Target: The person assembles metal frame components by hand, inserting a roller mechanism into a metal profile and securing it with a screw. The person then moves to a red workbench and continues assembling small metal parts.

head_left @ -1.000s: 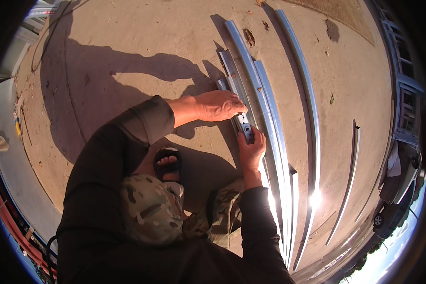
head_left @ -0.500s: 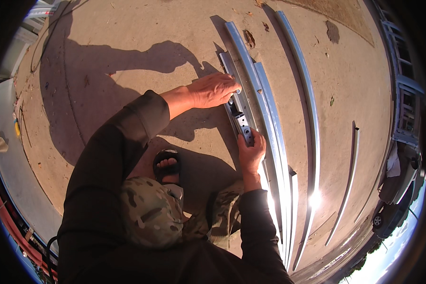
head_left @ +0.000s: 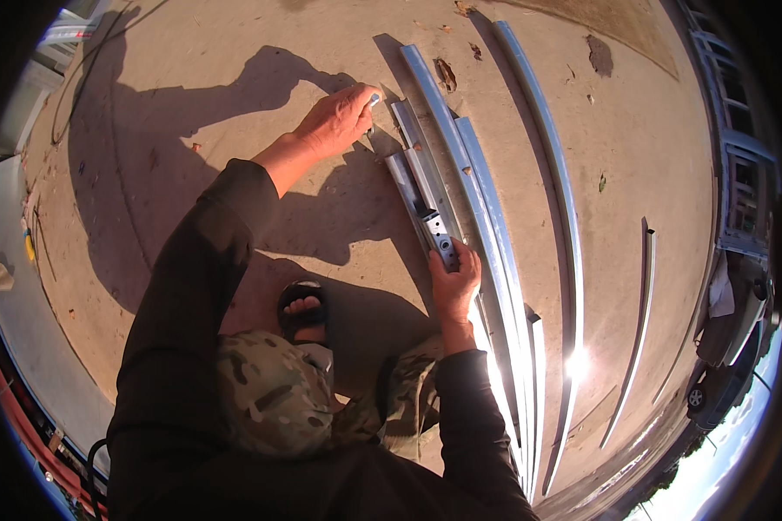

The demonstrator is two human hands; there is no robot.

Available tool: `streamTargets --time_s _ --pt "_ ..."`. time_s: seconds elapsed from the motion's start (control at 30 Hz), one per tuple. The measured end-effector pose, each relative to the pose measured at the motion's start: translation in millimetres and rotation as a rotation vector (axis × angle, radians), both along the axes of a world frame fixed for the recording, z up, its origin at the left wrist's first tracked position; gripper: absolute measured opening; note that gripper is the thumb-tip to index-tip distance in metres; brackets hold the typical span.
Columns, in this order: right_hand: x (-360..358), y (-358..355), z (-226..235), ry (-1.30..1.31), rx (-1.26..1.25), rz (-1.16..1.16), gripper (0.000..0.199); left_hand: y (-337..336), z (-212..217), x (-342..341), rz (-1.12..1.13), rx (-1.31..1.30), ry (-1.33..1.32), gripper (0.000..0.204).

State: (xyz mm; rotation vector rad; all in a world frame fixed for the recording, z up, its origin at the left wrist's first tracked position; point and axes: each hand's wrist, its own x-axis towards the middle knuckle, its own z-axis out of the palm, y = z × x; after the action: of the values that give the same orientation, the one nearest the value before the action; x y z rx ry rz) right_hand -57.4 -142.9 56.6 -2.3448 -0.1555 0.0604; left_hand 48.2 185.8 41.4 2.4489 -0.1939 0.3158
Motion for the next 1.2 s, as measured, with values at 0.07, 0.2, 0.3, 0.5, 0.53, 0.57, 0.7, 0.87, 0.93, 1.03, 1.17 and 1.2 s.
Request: streamTargets --time_s 0.07,0.2,0.3,0.5,0.53,0.57,0.7,0.87,0.93,1.03,1.17,1.2 --pt "0 0 1 0.053 0.02 -0.019 0.035 14 -1 -9 0.148 -0.121 0.108 0.019" --pt "-2 -4 4 0.139 0.097 -0.088 0.037 17 -4 -45 0.211 -0.341 0.205 0.017" --pt "-4 -9 6 0.173 0.056 -0.07 0.038 -5 -4 -86 0.124 -0.503 0.186 0.017" --pt "-5 -11 6 0.072 -0.067 0.014 0.041 -32 4 -129 -0.118 -0.344 0.283 0.018" --pt "-4 -11 6 0.092 -0.1 0.017 0.041 -33 4 -129 -0.121 -0.314 0.289 0.018" --pt "-3 -10 6 0.112 -0.128 0.02 0.042 -35 3 -129 -0.125 -0.304 0.288 0.018" --pt "-3 -7 4 0.086 -0.168 0.02 0.043 -35 -7 -127 -0.159 -0.275 0.156 0.017" --pt "-2 -12 3 0.116 -0.192 0.076 0.043 -38 -23 -130 -0.121 -0.281 0.203 0.015" --pt "0 -15 8 0.168 -0.181 0.094 0.043 -42 -22 -134 -0.087 -0.327 0.154 0.015" --pt "6 -17 14 0.229 -0.231 0.134 0.045 -45 -21 -137 -0.065 -0.323 0.084 0.019" --pt "11 -16 25 0.294 -0.255 0.144 0.049 -46 -14 -143 -0.041 -0.271 0.149 0.027" --pt "13 -15 24 0.329 -0.264 0.145 0.051 -45 -15 -142 -0.038 -0.265 0.167 0.03"
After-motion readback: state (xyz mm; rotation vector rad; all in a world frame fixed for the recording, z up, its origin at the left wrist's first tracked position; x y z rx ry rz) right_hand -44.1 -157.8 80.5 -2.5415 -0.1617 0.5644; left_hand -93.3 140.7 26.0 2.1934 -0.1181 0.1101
